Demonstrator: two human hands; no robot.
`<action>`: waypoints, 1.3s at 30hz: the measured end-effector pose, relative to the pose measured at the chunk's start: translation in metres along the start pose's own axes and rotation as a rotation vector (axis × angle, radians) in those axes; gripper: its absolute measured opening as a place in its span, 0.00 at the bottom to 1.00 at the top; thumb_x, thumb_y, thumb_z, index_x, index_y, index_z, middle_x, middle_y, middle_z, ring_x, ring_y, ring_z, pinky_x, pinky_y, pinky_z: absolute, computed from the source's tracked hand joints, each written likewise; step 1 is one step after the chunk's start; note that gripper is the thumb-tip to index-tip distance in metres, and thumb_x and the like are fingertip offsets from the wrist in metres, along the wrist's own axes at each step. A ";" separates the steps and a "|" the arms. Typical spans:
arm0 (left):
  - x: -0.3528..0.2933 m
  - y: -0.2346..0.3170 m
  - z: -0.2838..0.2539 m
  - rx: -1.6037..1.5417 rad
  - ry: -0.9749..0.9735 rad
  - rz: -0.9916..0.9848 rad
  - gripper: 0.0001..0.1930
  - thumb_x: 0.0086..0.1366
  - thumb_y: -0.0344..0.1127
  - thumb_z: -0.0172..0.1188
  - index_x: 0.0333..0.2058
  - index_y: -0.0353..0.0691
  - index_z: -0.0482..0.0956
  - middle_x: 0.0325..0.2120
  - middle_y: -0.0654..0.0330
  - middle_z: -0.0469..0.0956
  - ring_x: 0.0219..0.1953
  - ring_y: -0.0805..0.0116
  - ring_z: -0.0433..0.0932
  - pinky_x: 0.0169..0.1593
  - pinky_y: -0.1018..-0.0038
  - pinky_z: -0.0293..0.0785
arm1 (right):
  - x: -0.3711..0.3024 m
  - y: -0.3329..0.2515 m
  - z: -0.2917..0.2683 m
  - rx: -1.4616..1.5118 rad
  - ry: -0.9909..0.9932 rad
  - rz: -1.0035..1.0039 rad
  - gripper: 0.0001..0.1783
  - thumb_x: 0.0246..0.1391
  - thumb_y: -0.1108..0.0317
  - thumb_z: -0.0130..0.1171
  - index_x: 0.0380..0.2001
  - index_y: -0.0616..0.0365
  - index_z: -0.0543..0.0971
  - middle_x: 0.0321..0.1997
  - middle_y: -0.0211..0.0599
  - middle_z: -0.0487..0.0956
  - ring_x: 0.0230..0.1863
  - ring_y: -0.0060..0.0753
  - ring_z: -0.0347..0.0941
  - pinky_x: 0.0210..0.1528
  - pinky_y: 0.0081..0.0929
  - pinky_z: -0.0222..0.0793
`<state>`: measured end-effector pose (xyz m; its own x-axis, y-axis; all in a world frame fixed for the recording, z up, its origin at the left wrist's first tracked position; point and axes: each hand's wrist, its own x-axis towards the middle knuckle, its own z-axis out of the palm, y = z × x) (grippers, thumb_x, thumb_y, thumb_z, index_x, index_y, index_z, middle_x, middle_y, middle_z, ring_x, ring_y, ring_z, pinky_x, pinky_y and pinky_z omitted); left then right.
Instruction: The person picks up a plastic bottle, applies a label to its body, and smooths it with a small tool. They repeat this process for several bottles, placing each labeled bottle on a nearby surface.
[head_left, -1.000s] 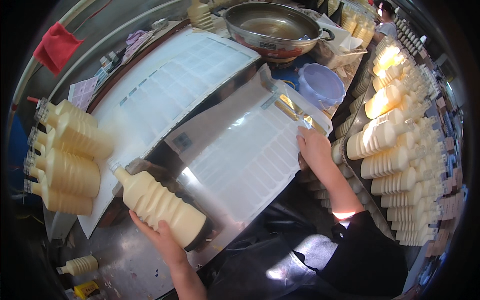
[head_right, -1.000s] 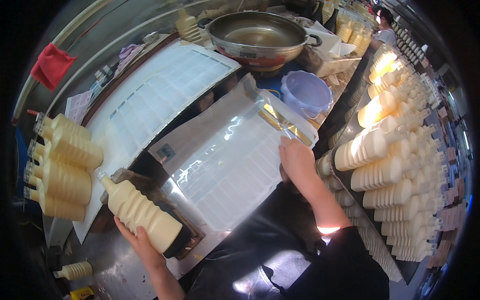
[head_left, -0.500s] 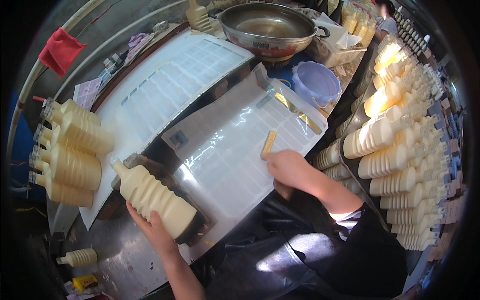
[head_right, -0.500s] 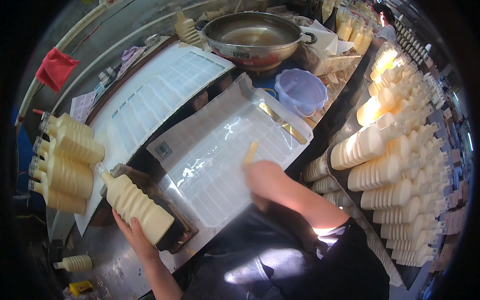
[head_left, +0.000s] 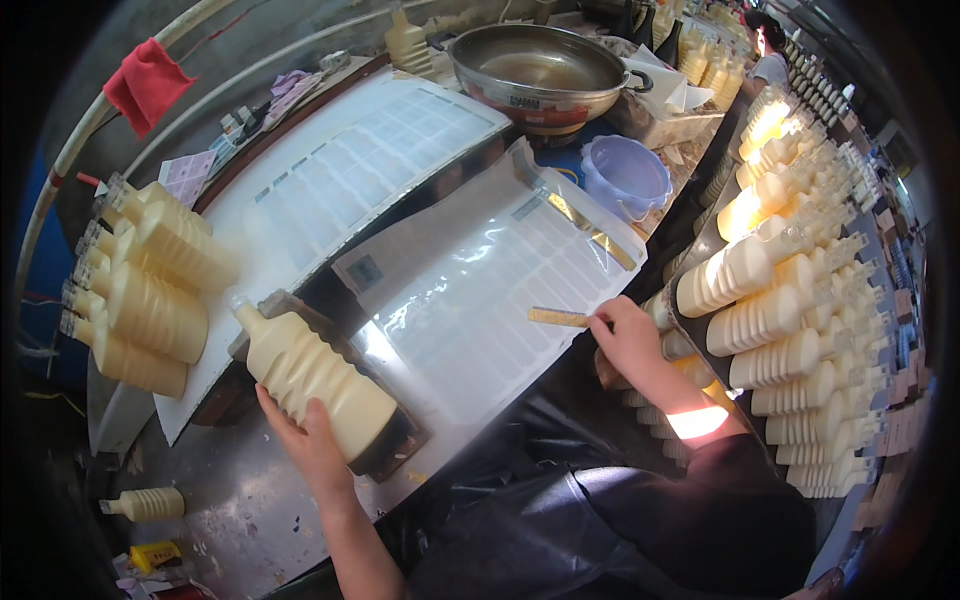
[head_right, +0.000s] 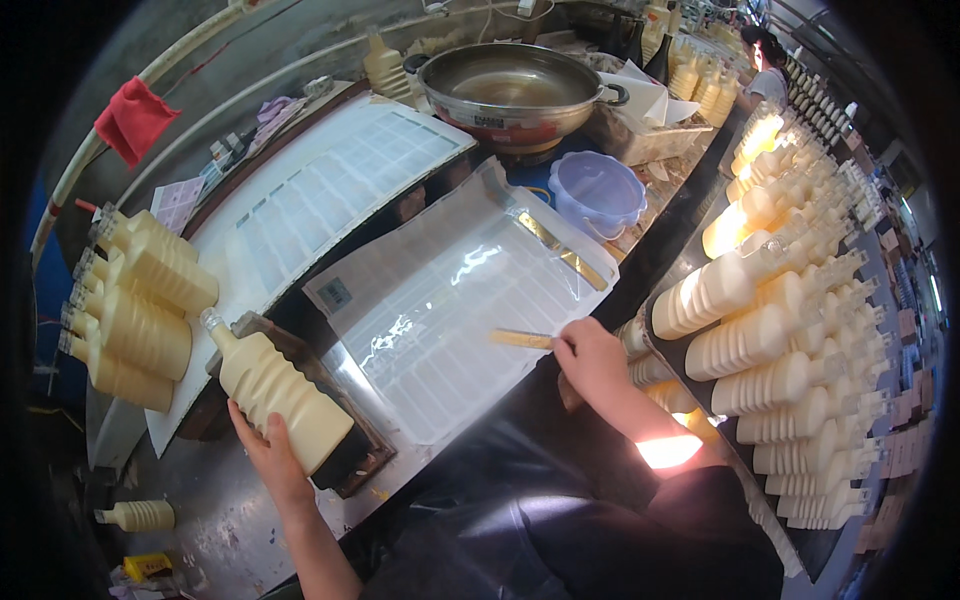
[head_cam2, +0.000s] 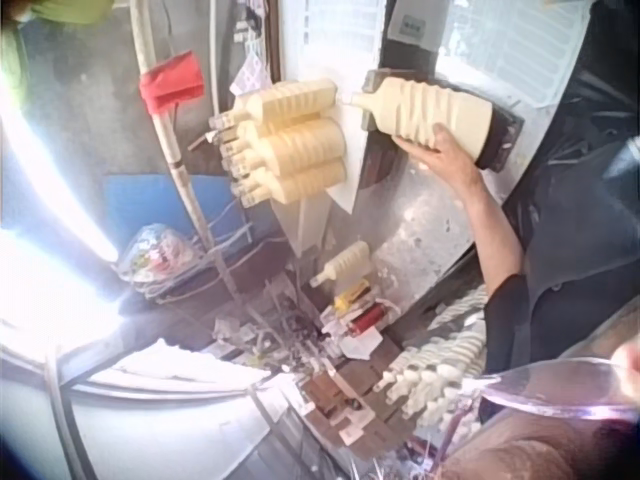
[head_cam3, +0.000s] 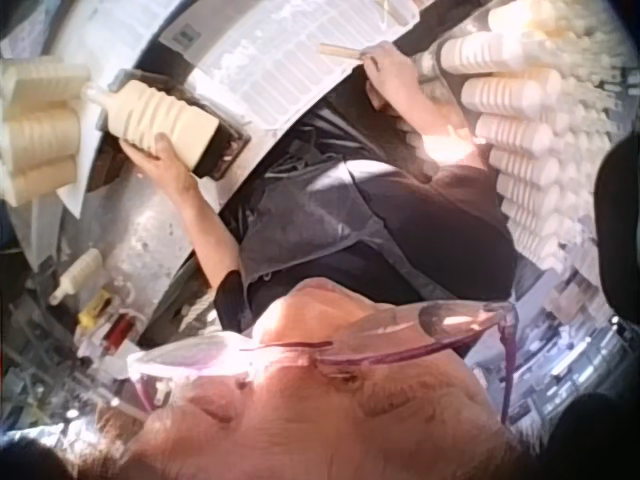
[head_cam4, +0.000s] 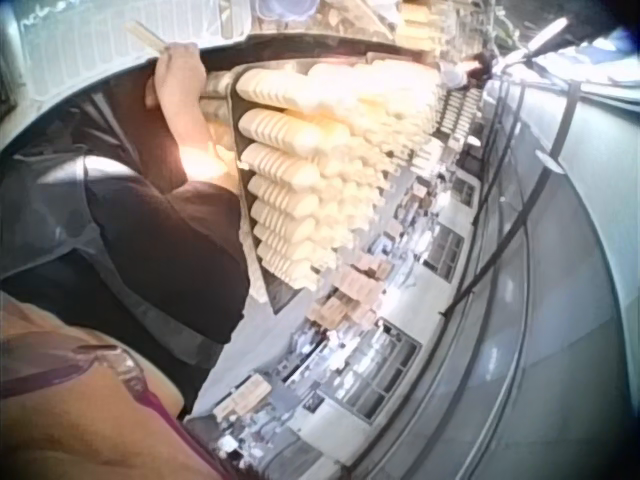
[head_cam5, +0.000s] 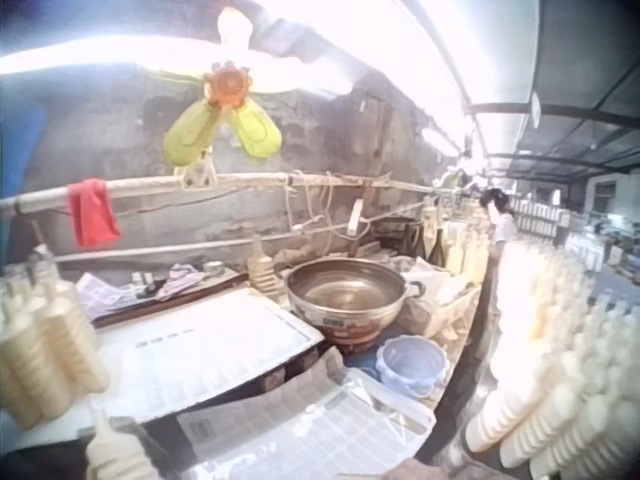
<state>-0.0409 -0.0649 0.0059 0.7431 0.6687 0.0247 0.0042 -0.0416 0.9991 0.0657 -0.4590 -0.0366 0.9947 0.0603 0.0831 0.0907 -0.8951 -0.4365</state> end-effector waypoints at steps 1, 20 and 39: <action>-0.001 0.002 0.002 0.022 0.005 0.000 0.39 0.72 0.29 0.51 0.76 0.35 0.43 0.70 0.47 0.57 0.67 0.58 0.64 0.70 0.65 0.58 | 0.001 0.003 0.000 0.094 0.062 0.128 0.11 0.55 0.60 0.66 0.31 0.56 0.83 0.31 0.43 0.80 0.33 0.47 0.80 0.35 0.44 0.74; 0.006 -0.003 -0.014 -0.258 -0.061 -0.157 0.38 0.72 0.32 0.54 0.75 0.37 0.44 0.69 0.46 0.60 0.68 0.57 0.64 0.70 0.64 0.61 | 0.070 -0.202 0.003 0.399 -0.506 -0.438 0.09 0.52 0.66 0.63 0.27 0.62 0.85 0.22 0.34 0.82 0.24 0.22 0.77 0.28 0.24 0.71; 0.066 0.011 -0.009 -0.270 0.078 -0.264 0.17 0.81 0.45 0.43 0.58 0.40 0.64 0.49 0.56 0.76 0.51 0.69 0.76 0.55 0.70 0.76 | 0.114 -0.323 0.064 0.827 -0.843 -0.300 0.10 0.59 0.67 0.64 0.28 0.63 0.81 0.24 0.23 0.79 0.23 0.09 0.70 0.23 0.15 0.64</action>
<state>0.0021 -0.0144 0.0192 0.6867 0.6853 -0.2425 0.0042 0.3298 0.9440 0.1526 -0.1345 0.0566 0.6203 0.7599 -0.1945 0.0199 -0.2631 -0.9646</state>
